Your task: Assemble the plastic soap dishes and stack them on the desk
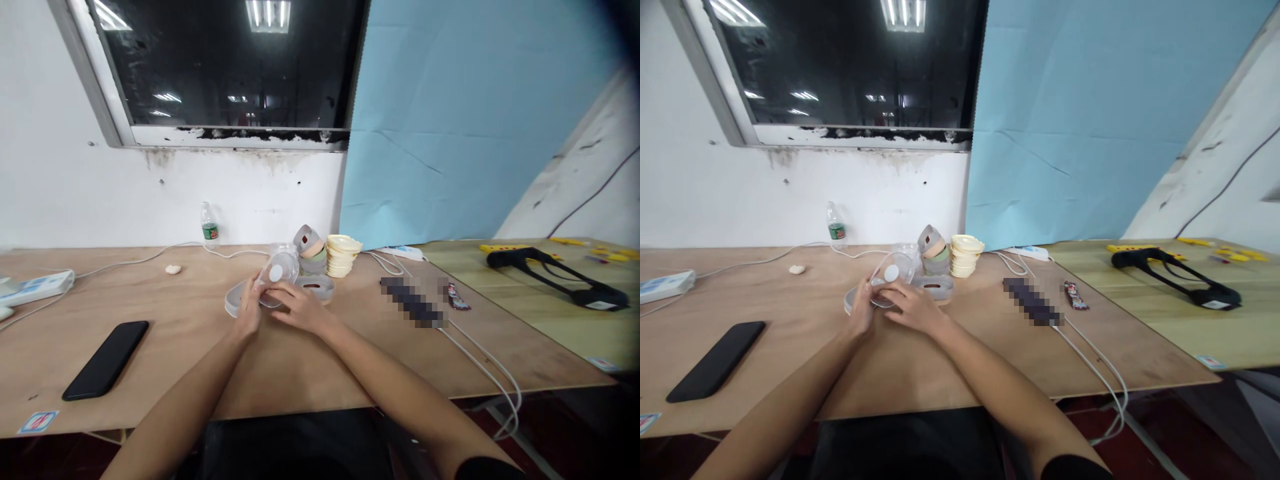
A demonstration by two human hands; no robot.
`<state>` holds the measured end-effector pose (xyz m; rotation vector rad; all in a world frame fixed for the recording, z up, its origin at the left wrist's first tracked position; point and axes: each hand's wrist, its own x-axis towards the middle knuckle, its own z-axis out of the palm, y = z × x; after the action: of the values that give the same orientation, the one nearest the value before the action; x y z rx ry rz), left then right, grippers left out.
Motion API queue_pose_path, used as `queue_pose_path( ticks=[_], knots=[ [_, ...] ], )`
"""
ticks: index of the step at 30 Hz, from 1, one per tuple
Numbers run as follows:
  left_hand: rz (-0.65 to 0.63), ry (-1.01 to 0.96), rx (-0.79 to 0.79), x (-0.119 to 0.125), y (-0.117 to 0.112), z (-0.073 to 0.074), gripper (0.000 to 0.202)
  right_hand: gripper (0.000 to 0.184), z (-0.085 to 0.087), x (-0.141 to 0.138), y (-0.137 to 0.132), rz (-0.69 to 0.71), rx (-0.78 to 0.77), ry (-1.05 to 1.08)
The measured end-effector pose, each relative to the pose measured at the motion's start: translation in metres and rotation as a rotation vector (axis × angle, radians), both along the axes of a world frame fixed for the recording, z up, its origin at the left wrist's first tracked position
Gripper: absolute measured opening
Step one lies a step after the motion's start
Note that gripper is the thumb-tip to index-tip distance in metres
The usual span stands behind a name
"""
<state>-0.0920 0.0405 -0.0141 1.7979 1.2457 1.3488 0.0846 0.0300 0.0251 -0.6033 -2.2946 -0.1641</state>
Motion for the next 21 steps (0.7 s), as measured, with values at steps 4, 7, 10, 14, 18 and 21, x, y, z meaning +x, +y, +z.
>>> queue_pose_path(
  ticks=[4,7,10,14,18,21],
  knots=[
    [-0.036,-0.132,0.122,-0.003,-0.009,0.009,0.062,0.019,0.003,0.000,0.011,-0.032,0.061,-0.027],
    [0.041,0.017,0.216,-0.015,-0.007,0.017,0.064,0.021,0.015,0.006,0.026,-0.064,0.034,0.083],
    [0.223,0.306,0.218,-0.028,0.002,0.018,0.060,0.023,0.037,0.010,0.043,-0.121,-0.019,0.236],
    [0.371,0.597,0.116,-0.040,0.015,0.008,0.055,0.023,0.068,0.014,0.062,-0.150,-0.087,0.382],
    [0.364,0.760,-0.036,-0.045,0.017,0.003,0.065,0.023,0.081,0.014,0.077,-0.189,-0.129,0.466],
    [0.348,0.813,-0.098,-0.045,0.015,0.003,0.075,0.019,0.083,0.013,0.090,-0.245,-0.118,0.312]
  ],
)
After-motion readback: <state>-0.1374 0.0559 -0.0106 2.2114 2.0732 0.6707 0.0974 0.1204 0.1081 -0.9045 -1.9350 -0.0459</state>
